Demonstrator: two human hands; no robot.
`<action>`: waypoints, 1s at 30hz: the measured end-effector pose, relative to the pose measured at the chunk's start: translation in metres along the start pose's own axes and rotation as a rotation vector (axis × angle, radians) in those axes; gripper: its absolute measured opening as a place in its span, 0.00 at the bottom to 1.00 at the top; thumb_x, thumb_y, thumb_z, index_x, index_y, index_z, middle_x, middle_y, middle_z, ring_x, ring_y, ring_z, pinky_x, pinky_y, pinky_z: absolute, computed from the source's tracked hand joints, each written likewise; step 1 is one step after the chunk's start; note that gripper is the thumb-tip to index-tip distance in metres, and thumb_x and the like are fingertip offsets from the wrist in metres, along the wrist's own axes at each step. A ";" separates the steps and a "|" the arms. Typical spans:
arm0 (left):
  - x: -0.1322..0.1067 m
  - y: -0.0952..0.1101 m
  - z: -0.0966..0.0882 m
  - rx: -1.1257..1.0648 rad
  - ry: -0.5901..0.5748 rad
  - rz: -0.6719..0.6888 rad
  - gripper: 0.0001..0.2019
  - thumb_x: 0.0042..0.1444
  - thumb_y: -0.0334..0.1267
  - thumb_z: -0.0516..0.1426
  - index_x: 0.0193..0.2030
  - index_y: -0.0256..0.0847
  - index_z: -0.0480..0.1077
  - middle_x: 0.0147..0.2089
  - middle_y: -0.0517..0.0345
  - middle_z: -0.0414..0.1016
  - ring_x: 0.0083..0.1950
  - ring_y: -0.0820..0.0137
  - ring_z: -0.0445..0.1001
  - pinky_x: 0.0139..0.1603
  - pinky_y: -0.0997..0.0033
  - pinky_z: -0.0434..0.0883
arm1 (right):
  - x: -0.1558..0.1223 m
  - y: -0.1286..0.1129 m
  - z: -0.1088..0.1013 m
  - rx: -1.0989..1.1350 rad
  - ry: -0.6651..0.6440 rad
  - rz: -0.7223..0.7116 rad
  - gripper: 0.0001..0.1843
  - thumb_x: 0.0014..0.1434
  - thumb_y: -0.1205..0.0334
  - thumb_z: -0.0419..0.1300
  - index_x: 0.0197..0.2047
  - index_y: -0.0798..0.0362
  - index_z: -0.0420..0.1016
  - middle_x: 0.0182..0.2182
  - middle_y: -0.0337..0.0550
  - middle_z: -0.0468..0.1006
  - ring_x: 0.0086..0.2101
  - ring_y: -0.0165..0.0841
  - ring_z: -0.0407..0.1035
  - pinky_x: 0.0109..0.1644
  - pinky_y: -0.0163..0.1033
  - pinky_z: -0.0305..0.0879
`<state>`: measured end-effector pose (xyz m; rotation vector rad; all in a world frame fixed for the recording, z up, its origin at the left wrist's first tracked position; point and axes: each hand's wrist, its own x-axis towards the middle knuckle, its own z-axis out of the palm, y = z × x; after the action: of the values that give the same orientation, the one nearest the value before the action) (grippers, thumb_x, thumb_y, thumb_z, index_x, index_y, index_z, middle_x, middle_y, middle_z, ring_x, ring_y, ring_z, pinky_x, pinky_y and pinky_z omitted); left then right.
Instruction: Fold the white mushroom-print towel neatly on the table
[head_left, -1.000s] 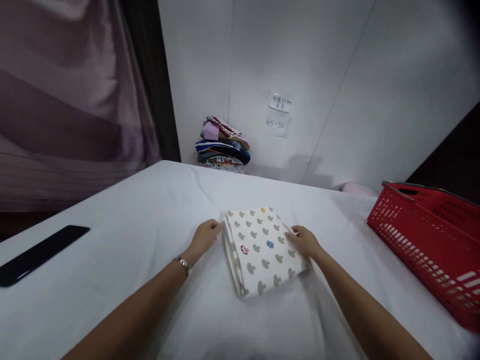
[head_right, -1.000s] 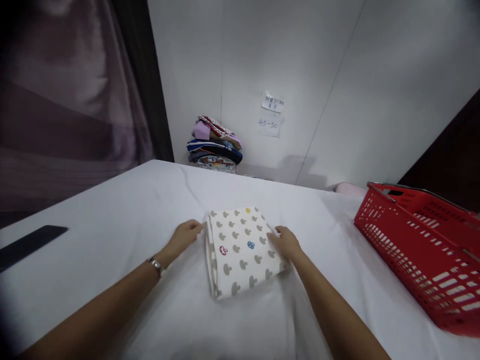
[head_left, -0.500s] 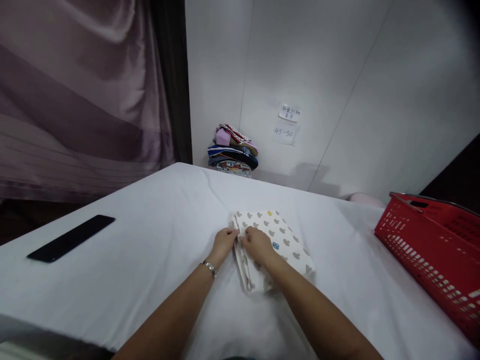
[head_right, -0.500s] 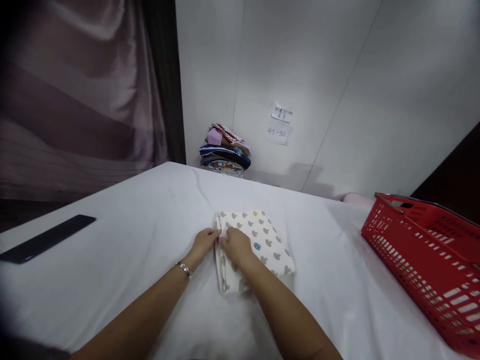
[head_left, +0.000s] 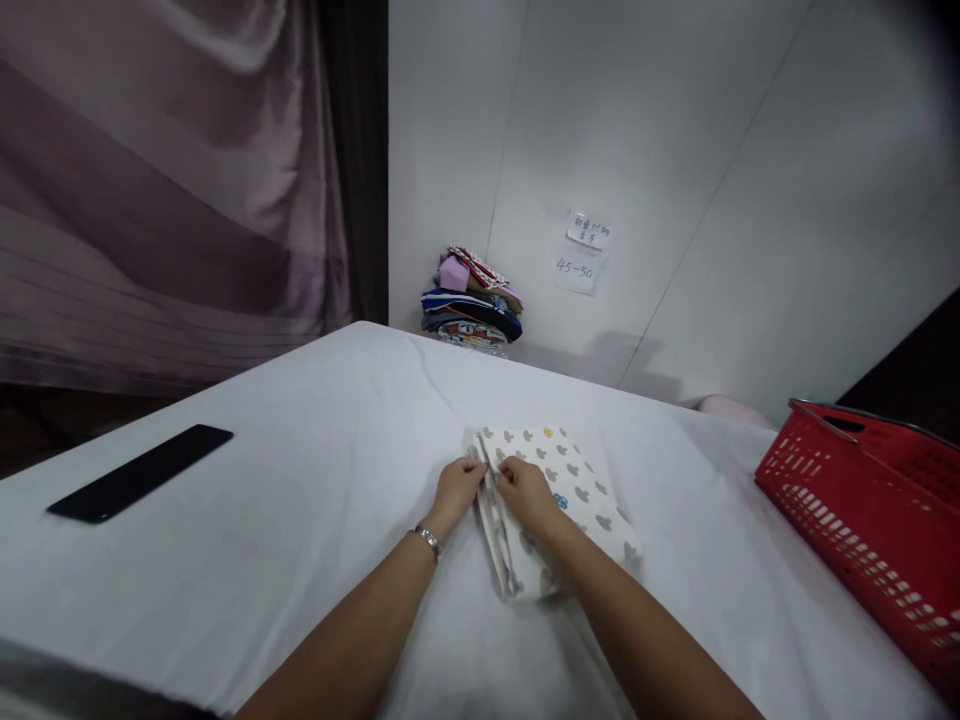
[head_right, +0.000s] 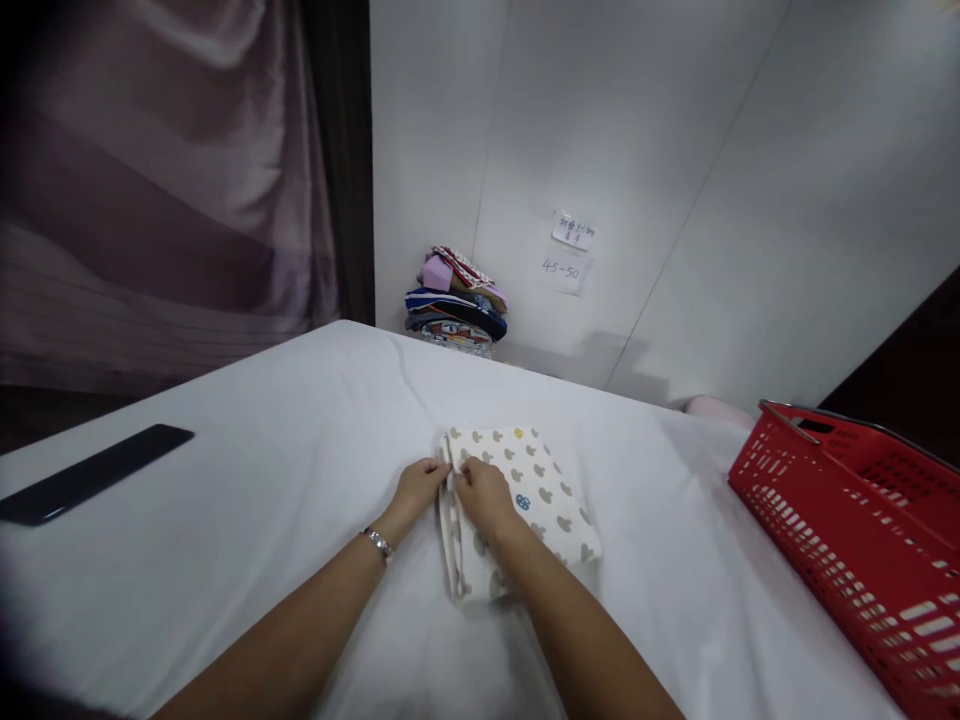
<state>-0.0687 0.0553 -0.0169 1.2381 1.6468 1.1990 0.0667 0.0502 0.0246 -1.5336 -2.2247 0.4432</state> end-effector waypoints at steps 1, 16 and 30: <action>0.000 0.000 0.000 0.005 0.002 0.004 0.10 0.47 0.42 0.54 0.23 0.38 0.69 0.24 0.59 0.71 0.27 0.71 0.68 0.29 0.74 0.62 | 0.000 0.000 0.000 0.025 0.002 -0.001 0.08 0.56 0.67 0.51 0.34 0.52 0.71 0.29 0.40 0.76 0.30 0.30 0.67 0.33 0.31 0.55; 0.010 0.007 -0.004 -0.018 0.068 -0.029 0.09 0.49 0.40 0.54 0.29 0.38 0.70 0.27 0.56 0.74 0.30 0.70 0.71 0.31 0.74 0.65 | -0.003 -0.007 0.007 -0.036 -0.045 -0.007 0.08 0.56 0.66 0.50 0.34 0.53 0.69 0.29 0.41 0.75 0.30 0.31 0.66 0.33 0.32 0.52; 0.047 0.034 -0.009 0.392 -0.095 -0.094 0.12 0.46 0.46 0.56 0.25 0.37 0.71 0.29 0.54 0.75 0.30 0.70 0.71 0.26 0.76 0.59 | -0.047 -0.015 -0.011 -0.177 -0.137 0.063 0.20 0.56 0.58 0.51 0.52 0.53 0.61 0.41 0.47 0.72 0.39 0.37 0.67 0.38 0.37 0.55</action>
<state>-0.0803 0.1020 0.0174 1.4090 1.9030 0.7690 0.0746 0.0013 0.0342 -1.7144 -2.3803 0.3897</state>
